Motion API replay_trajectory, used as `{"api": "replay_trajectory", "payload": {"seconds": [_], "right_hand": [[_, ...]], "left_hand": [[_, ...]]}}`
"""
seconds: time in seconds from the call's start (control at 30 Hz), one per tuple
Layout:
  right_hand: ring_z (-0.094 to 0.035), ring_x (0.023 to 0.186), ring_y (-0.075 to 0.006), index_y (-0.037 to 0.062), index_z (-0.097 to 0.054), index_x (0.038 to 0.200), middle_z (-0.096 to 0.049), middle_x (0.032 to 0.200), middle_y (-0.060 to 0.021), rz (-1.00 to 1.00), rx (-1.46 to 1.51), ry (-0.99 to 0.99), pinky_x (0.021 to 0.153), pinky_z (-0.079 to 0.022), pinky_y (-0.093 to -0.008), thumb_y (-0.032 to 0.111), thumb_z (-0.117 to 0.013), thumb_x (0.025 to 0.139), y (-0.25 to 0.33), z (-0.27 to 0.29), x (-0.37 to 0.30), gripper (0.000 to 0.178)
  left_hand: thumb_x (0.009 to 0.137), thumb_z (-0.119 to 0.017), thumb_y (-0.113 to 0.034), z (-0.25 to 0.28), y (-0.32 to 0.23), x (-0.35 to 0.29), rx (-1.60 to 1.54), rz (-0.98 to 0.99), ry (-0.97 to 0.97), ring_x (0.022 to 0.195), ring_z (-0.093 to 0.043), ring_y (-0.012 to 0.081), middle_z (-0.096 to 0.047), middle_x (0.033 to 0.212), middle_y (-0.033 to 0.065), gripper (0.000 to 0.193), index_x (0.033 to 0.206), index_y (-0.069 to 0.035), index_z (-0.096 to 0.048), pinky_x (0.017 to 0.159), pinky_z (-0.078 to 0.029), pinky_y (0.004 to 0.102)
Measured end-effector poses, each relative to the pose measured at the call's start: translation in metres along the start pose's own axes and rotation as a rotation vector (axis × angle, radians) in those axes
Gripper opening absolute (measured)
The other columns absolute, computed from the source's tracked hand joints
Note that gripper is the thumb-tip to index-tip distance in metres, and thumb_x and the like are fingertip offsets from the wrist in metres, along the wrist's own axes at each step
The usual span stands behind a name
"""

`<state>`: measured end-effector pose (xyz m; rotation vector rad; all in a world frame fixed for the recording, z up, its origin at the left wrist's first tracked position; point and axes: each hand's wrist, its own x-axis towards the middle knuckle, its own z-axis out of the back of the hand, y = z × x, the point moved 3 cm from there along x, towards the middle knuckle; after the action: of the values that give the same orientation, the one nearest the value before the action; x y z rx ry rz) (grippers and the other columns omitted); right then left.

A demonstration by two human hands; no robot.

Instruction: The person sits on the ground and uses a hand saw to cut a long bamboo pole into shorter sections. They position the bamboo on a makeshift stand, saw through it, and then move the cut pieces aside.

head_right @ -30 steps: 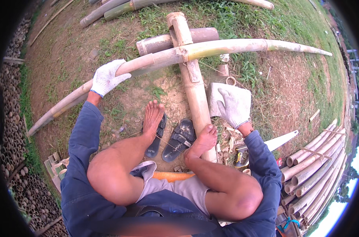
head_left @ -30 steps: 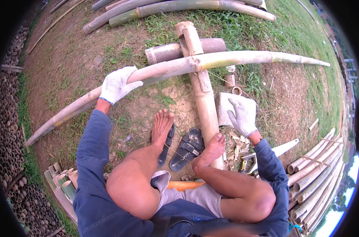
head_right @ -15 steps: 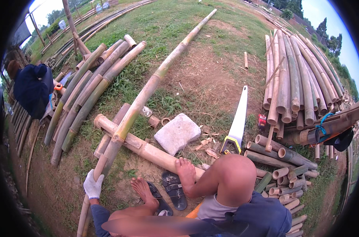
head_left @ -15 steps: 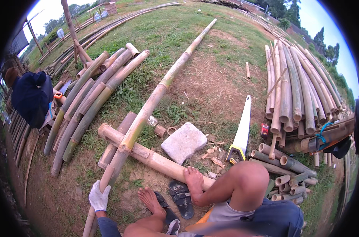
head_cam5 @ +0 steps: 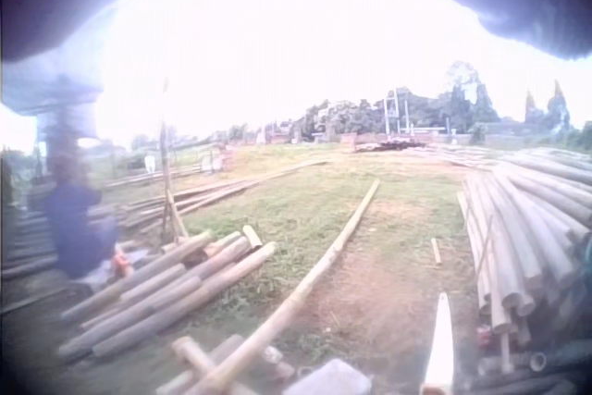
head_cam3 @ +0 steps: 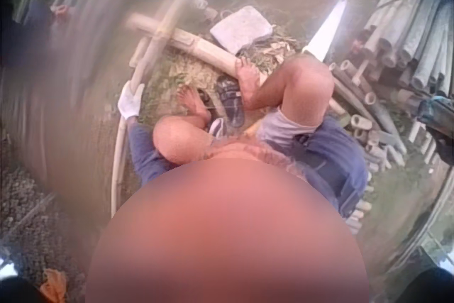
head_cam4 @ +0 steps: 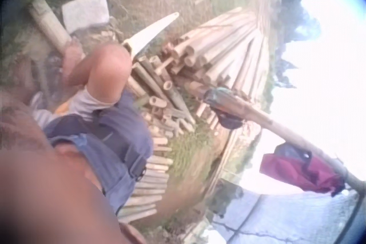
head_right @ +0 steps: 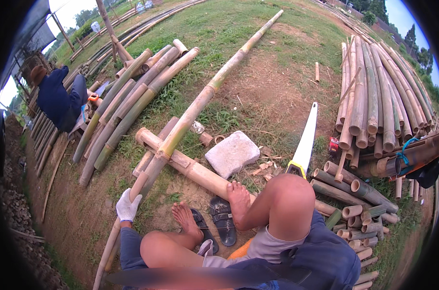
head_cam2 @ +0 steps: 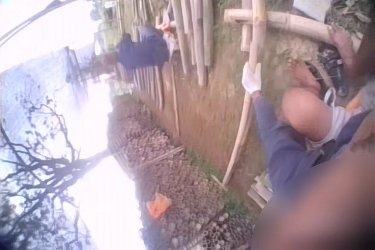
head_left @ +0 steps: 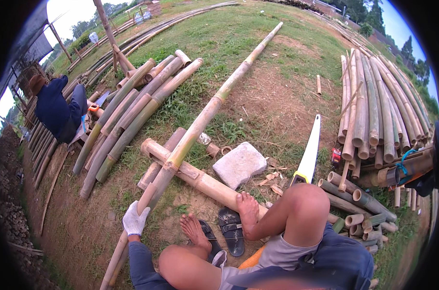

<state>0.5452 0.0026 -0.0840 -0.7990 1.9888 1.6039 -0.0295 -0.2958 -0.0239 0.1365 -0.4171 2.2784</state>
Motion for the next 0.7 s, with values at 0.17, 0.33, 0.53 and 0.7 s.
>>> {"api": "replay_trajectory", "payload": {"seconds": [0.17, 0.33, 0.53, 0.7], "right_hand": [[-0.073, 0.104, -0.0288, 0.0004, -0.068, 0.136, -0.078, 0.116, -0.0161, -0.104, 0.119, 0.015, 0.094, -0.057, -0.0405, 0.032, -0.084, 0.101, -0.044, 0.011, 0.012, 0.05], [-0.074, 0.102, -0.0268, 0.0004, -0.068, 0.136, -0.079, 0.115, -0.0153, -0.179, -0.127, -0.771, 0.092, -0.058, -0.0382, 0.032, -0.085, 0.101, -0.113, 0.081, 0.044, 0.05], [-0.072, 0.107, -0.0246, -0.0022, -0.065, 0.14, -0.076, 0.121, -0.0161, 0.446, 0.025, -1.551, 0.092, -0.057, -0.037, 0.027, -0.082, 0.104, -0.008, 0.177, -0.135, 0.049], [-0.062, 0.105, -0.0139, 0.0032, -0.067, 0.132, -0.064, 0.115, -0.0047, 0.419, -0.593, -1.439, 0.097, -0.053, -0.0341, 0.015, -0.077, 0.103, 0.171, 0.083, -0.249, 0.032]], "left_hand": [[0.094, -0.085, -0.056, -0.001, -0.001, 0.0, 0.042, 0.011, 0.009, 0.113, -0.078, 0.04, -0.08, 0.127, 0.0183, 0.067, 0.139, -0.007, -0.074, 0.097, -0.062, 0.0487], [0.095, -0.083, -0.058, -0.003, 0.002, -0.001, 0.025, 0.002, -0.003, 0.114, -0.078, 0.0398, -0.08, 0.129, 0.0181, 0.068, 0.141, -0.008, -0.073, 0.099, -0.062, 0.0487], [0.096, -0.082, -0.061, -0.006, 0.006, 0.001, 0.032, 0.026, 0.036, 0.114, -0.078, 0.0392, -0.08, 0.131, 0.0177, 0.072, 0.143, -0.008, -0.073, 0.1, -0.062, 0.049], [0.096, -0.082, -0.06, -0.006, 0.006, 0.001, 0.03, 0.016, 0.026, 0.114, -0.078, 0.0399, -0.08, 0.13, 0.0179, 0.07, 0.141, -0.008, -0.073, 0.099, -0.062, 0.0493]]}}
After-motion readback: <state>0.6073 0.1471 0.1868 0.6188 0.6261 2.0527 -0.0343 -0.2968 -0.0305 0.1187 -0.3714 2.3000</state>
